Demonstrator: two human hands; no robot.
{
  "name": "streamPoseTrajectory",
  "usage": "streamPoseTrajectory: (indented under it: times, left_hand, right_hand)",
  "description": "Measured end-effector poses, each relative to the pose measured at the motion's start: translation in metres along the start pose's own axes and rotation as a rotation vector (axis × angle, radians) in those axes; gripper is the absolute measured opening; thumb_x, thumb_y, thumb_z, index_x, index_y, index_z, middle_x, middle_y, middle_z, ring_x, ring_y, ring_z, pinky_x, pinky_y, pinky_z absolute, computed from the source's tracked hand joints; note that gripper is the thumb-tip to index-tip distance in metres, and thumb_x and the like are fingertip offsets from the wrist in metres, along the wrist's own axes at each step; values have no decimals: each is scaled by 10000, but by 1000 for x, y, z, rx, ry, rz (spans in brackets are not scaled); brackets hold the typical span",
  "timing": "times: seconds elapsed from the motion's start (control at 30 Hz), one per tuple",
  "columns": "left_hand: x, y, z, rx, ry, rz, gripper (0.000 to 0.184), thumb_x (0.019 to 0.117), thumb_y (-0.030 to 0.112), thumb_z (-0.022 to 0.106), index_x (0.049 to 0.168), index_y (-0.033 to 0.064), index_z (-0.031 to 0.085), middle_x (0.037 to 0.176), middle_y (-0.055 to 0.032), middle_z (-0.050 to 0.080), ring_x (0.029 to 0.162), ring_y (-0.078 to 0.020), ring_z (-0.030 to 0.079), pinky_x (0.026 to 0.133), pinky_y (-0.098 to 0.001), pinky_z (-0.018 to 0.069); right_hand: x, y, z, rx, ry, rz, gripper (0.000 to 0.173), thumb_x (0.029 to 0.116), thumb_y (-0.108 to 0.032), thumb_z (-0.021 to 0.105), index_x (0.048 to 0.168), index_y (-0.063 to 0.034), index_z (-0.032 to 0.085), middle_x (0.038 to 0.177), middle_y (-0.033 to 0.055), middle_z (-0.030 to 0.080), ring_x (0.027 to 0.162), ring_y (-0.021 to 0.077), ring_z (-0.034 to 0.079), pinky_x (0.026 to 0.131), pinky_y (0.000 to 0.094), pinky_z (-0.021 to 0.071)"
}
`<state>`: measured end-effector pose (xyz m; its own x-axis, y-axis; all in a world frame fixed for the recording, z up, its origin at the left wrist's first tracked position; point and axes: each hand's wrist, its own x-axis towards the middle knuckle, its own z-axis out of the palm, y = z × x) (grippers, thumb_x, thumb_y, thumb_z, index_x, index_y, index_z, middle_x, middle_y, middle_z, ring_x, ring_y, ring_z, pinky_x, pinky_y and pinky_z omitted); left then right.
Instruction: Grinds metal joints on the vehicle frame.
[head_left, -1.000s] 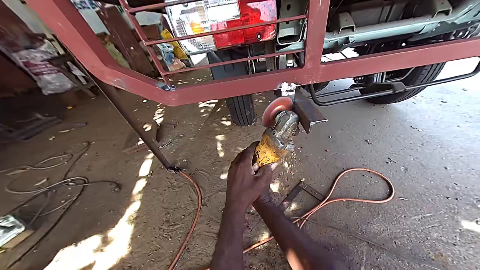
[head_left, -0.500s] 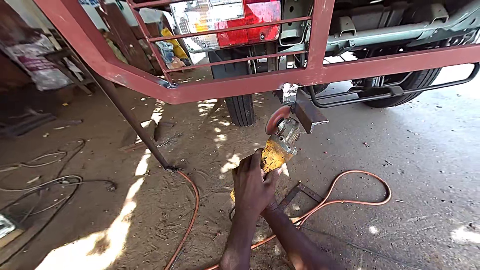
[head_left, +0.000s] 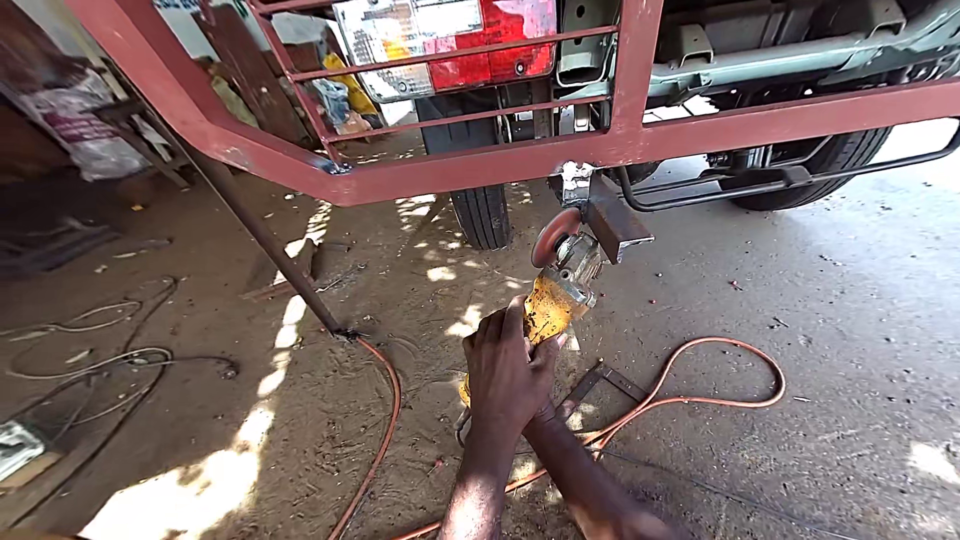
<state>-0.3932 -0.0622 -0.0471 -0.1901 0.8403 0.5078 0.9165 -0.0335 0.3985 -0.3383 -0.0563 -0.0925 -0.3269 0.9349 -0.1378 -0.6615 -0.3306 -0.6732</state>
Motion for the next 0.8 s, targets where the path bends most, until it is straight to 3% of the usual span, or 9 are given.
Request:
streamPoseTrajectory:
  times: [0.03,0.13,0.27,0.37,0.5,0.6,0.67,0.8]
  left_hand:
    - [1,0,0,11,1,0,720,918,587,638,1490,166,517,1329,-68,634,1257,-274,566,1062,-558,410]
    - [3,-2,-2,33,7,18,720,924,579,639,1487,148,518,1342,-84,627,1241,-293,573,1026,-573,432]
    - [7,-4,-1,32,1,12,737,928,610,621,1509,176,490,1363,-83,617,1261,-290,563,1060,-576,397]
    - [8,-4,3,18,12,3,726,920,606,628,1500,190,498,1352,-89,618,1258,-303,563,1034,-585,420]
    - [6,-2,9,19,13,-3,725,916,565,650,1506,172,497,1356,-93,619,1265,-304,561,1029,-561,431]
    - [5,-3,12,16,35,16,704,928,551,650,1496,163,499,1353,-85,619,1261,-289,562,1034,-557,428]
    - [5,-4,12,22,41,26,699,927,540,650,1494,160,500,1359,-84,617,1271,-288,556,1040,-555,421]
    - [7,-5,11,41,30,26,749,917,594,614,1513,157,491,1375,-88,616,1318,-289,535,1104,-552,379]
  right_hand:
    - [0,-1,-2,-32,-39,19,143,912,138,568,951,10,620,708,-3,589,634,51,576,675,218,516]
    - [5,2,-2,16,-45,18,109,871,99,649,935,12,663,703,19,652,615,80,623,645,240,543]
    - [10,0,3,27,-33,92,147,971,50,565,1096,40,642,857,88,675,743,150,649,735,305,553]
    - [13,-3,-4,-141,-67,119,223,1005,51,495,1193,48,614,948,97,658,813,160,615,808,319,524]
    - [15,-5,-11,-193,-91,126,182,1014,28,476,1087,25,643,829,56,634,713,126,601,714,294,524]
    - [16,-5,-13,-221,-73,141,177,1007,39,477,1090,32,633,821,63,637,699,124,604,702,289,527]
    - [18,-4,-12,-376,-104,154,184,1001,67,475,1109,54,624,843,80,626,712,125,596,725,287,523]
    - [20,-2,-11,-535,-145,177,234,1048,18,425,1194,28,607,932,88,627,772,129,594,781,284,512]
